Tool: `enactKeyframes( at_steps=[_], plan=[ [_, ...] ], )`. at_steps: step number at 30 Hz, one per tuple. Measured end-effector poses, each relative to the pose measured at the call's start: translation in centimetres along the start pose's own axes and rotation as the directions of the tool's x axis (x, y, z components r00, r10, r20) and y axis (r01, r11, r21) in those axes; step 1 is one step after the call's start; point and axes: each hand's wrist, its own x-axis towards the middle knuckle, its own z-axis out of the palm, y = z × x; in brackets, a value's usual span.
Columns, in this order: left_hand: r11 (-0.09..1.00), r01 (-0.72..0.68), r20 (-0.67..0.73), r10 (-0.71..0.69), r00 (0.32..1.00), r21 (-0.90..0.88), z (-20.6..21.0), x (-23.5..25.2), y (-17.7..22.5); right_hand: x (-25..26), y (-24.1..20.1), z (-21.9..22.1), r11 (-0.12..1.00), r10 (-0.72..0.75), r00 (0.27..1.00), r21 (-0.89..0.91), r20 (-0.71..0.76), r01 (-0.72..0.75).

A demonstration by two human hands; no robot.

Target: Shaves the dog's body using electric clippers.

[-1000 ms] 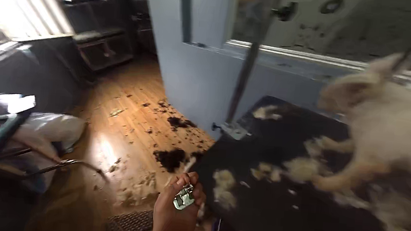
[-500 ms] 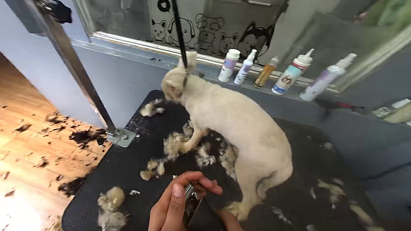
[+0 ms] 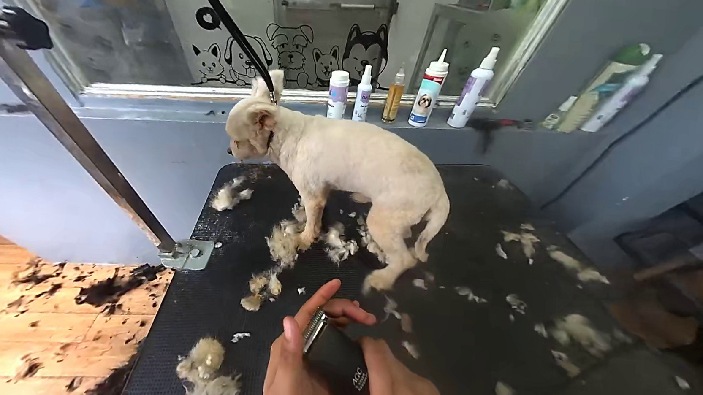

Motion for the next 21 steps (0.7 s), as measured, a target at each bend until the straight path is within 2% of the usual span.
enactKeyframes(
  at_steps=[2, 4, 6, 7, 9, 10, 11, 12, 13, 14, 15, 16, 18, 20, 21],
  plan=[
    [0.991, -0.037, 0.103, 0.024, 0.994, 0.126, -1.2, 0.4, -0.1, 0.6, -0.7, 0.2, 0.998, 0.038, 0.999, -0.052, 0.018, -0.037],
    [0.991, -0.022, 0.146, 0.002, 0.989, 0.134, -2.2, 0.9, -0.4, 1.0, -0.9, 0.5, 0.995, 0.096, 0.994, -0.026, 0.060, -0.094],
    [0.992, 0.061, 0.192, -0.081, 0.978, 0.108, -3.4, 2.1, -0.8, 1.9, -0.8, -0.2, 0.962, 0.194, 0.950, 0.144, 0.245, -0.234],
    [0.989, 0.096, 0.258, -0.123, 0.958, 0.115, -4.4, 3.1, -0.8, 2.3, -0.2, -0.6, 0.911, 0.201, 0.916, 0.277, 0.348, -0.305],
    [0.961, 0.053, 0.364, -0.154, 0.919, 0.273, -6.5, 6.2, 0.0, 2.6, 1.8, -0.8, 0.731, 0.132, 0.905, 0.577, 0.406, -0.365],
    [0.926, 0.001, 0.310, -0.127, 0.942, 0.376, -7.3, 8.0, 0.5, 2.5, 2.6, -0.8, 0.607, 0.111, 0.912, 0.700, 0.395, -0.377],
    [0.872, -0.022, 0.176, -0.074, 0.982, 0.489, -8.0, 9.9, 0.7, 2.4, 3.2, -0.8, 0.486, 0.119, 0.914, 0.780, 0.389, -0.395],
    [0.784, 0.020, 0.010, -0.032, 0.999, 0.621, -8.6, 12.0, 0.6, 2.2, 3.5, -0.8, 0.394, 0.142, 0.908, 0.819, 0.394, -0.417],
    [0.679, 0.126, -0.137, -0.038, 0.990, 0.724, -9.0, 14.2, 0.0, 2.2, 3.8, -0.8, 0.339, 0.173, 0.898, 0.832, 0.404, -0.440],
    [0.592, 0.221, -0.216, -0.080, 0.973, 0.775, -9.5, 16.4, -1.0, 2.2, 4.1, -0.6, 0.304, 0.207, 0.886, 0.834, 0.414, -0.461],
    [0.530, 0.271, -0.233, -0.138, 0.963, 0.804, -10.0, 18.1, -2.5, 2.1, 4.2, -0.5, 0.295, 0.246, 0.871, 0.823, 0.425, -0.485],
    [0.523, 0.282, -0.211, -0.192, 0.958, 0.804, -10.5, 19.3, -4.0, 2.1, 4.4, -0.2, 0.318, 0.279, 0.858, 0.802, 0.430, -0.505],
    [0.626, 0.260, -0.105, -0.273, 0.956, 0.735, -11.0, 20.7, -6.0, 2.5, 5.0, 0.2, 0.406, 0.299, 0.854, 0.753, 0.426, -0.518],
    [0.756, 0.248, -0.053, -0.273, 0.961, 0.606, -11.1, 20.6, -6.5, 2.9, 5.6, 0.0, 0.445, 0.217, 0.868, 0.746, 0.446, -0.494],
    [0.781, 0.265, -0.048, -0.289, 0.956, 0.565, -11.1, 20.4, -6.3, 3.2, 5.9, -0.1, 0.415, 0.159, 0.875, 0.773, 0.457, -0.480]
  ],
)
